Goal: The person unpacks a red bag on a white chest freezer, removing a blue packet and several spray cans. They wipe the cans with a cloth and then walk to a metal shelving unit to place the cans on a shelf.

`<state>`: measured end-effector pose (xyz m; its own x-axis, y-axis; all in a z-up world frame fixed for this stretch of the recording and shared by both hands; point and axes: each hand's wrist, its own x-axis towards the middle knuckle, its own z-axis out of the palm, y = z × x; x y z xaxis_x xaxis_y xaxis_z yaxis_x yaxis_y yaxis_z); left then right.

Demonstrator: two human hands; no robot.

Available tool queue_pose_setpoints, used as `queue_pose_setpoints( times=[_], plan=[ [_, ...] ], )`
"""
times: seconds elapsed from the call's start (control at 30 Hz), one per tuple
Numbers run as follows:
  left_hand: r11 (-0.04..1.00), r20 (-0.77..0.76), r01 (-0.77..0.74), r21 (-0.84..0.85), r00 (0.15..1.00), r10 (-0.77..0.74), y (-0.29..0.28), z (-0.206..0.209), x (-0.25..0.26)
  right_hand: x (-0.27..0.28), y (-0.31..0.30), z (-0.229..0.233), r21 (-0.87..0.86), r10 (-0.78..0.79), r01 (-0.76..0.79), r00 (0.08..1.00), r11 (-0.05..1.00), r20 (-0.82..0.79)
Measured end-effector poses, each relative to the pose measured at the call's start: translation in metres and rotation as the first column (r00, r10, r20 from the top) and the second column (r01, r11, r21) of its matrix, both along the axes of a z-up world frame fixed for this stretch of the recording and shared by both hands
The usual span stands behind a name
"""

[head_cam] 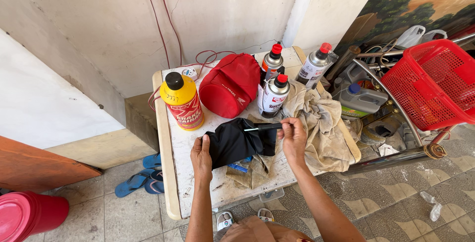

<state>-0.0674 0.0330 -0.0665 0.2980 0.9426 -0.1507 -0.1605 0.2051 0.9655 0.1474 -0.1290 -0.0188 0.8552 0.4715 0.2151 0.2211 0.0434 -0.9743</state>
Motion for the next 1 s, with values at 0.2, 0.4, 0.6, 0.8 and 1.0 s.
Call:
queue_pose_setpoints(
  times=[0.2,0.4,0.6,0.8,1.0],
  plan=[
    [1.0,0.041,-0.015,-0.022,0.999,0.016,0.003,0.008,0.002,-0.002,0.002,-0.001,-0.051,-0.008,0.008,1.0,0.999,0.014],
    [0.999,-0.068,0.046,-0.003,0.997,-0.046,0.005,0.012,0.0,0.019,0.003,0.0,-0.072,0.138,-0.145,0.986,0.987,-0.094],
    [0.943,-0.071,0.053,0.328,0.997,-0.031,0.001,0.013,0.004,0.006,0.015,0.032,-0.096,0.031,-0.008,0.968,0.995,0.25],
    [0.836,-0.476,0.129,0.534,0.862,0.171,-0.015,0.044,0.003,-0.006,0.011,0.05,-0.16,0.129,-0.09,0.958,0.983,0.254],
    [0.582,-0.52,0.25,0.774,0.776,0.358,-0.029,0.077,0.016,-0.023,0.011,0.063,-0.191,0.102,-0.036,0.932,0.981,0.347]
  ],
)
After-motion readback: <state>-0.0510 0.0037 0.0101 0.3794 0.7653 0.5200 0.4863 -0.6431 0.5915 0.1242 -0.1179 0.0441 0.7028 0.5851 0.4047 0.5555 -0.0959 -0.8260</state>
